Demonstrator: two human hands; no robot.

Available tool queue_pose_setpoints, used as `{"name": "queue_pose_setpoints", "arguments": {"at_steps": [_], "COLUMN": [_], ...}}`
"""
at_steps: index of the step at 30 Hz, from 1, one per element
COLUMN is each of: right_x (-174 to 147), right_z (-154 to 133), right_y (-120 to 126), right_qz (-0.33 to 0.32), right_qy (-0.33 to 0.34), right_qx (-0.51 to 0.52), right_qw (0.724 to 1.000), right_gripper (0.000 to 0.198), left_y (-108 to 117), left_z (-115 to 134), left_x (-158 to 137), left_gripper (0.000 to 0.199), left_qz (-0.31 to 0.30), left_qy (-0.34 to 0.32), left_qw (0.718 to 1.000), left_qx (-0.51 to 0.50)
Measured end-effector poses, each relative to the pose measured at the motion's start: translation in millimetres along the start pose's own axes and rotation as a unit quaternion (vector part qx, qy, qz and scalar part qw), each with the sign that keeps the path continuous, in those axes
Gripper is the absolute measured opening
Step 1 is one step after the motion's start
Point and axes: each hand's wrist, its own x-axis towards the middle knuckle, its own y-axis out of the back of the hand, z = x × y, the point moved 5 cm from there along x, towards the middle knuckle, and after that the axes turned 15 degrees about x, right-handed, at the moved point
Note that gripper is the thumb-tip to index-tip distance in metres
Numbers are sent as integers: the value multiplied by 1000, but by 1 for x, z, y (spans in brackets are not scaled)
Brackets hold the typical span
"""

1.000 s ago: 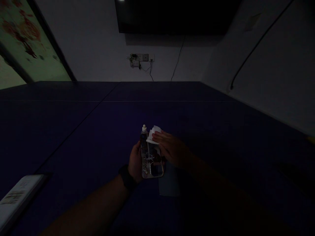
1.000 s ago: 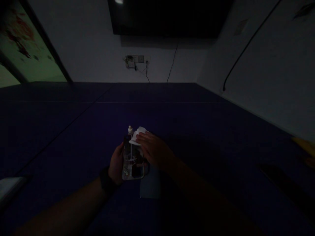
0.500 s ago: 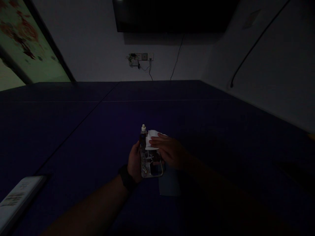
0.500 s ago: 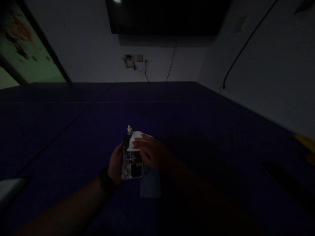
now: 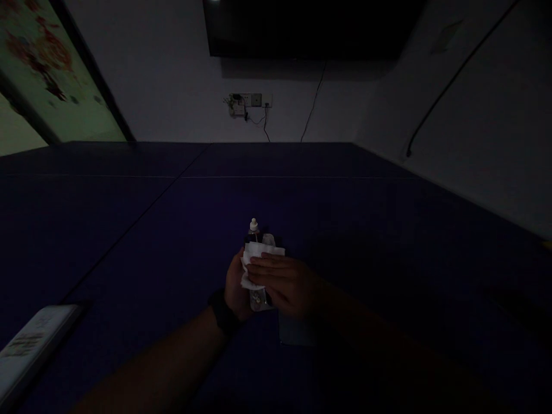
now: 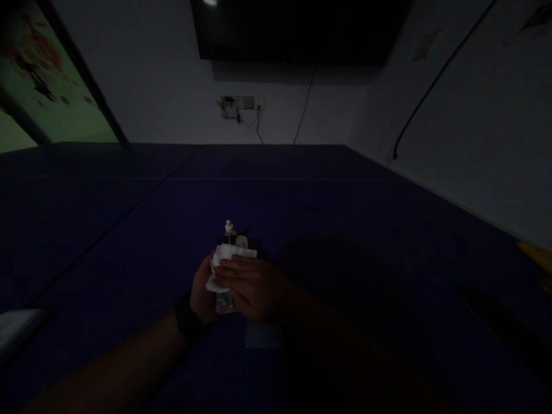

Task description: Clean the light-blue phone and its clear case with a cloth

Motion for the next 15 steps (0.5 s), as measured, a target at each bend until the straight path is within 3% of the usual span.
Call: {"name": "queue_pose_setpoints", "arguments": {"at_steps": [5,10,15], "right_x": [-3,-3,-3], "right_z": [7,4,11], "right_y": [9,4,6], "right_qz": [35,-4,10], "right_qy": [-33,23,-24], "right_qx": [-24,22,-35], "right_qw": [999,999,999], "right_gripper": [45,44,44], "left_y": [-2,-3,-2], "left_z": [2,-1,2], "left_x": [0,0,-1], "left_gripper": [34,33,34], "left_qz": [13,-4,10], "left_qy": [-19,8,-6], "left_qw": [999,1000,1000], "left_qx": [-26,-12,-20]}}
